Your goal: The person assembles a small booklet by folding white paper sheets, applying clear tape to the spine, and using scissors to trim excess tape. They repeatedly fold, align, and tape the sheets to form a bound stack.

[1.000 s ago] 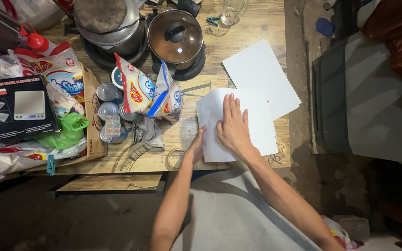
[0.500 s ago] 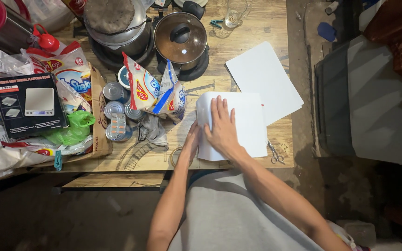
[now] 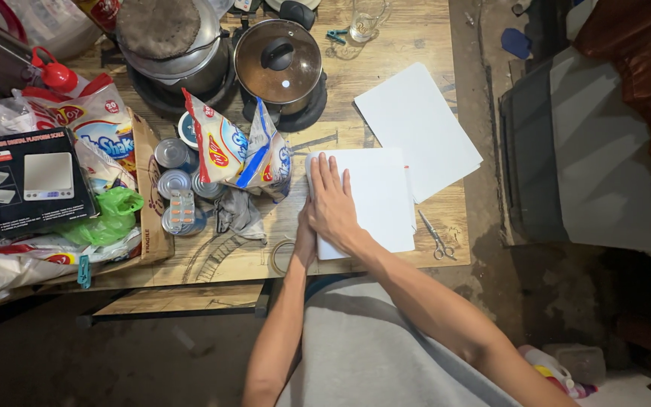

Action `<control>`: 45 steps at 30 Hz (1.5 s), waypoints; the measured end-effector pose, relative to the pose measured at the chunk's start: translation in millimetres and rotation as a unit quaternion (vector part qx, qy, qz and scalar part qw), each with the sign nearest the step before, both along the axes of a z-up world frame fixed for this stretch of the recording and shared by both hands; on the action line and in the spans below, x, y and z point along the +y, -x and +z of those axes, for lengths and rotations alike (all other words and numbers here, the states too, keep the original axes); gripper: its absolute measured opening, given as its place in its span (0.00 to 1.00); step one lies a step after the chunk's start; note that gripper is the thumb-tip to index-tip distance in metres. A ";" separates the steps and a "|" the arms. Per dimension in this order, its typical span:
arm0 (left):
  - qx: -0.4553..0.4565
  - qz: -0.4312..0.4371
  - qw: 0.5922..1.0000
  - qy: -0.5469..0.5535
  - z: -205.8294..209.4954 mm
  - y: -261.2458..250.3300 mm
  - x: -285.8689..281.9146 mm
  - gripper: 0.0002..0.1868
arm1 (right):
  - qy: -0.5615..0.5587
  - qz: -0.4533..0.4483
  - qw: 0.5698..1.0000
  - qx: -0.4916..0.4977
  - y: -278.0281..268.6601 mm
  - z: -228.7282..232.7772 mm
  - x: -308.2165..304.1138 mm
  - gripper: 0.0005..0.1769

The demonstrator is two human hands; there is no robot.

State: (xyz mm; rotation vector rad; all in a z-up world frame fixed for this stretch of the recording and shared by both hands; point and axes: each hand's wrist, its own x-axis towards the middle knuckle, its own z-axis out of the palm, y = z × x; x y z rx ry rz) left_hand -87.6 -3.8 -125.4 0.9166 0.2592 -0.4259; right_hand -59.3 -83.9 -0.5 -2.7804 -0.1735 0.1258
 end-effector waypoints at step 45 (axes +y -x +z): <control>-0.015 -0.093 0.995 -0.032 32.3 2.6 6.1 0.41 | -0.104 -0.079 0.991 -0.014 -2.3 0.0 -91.2 0.41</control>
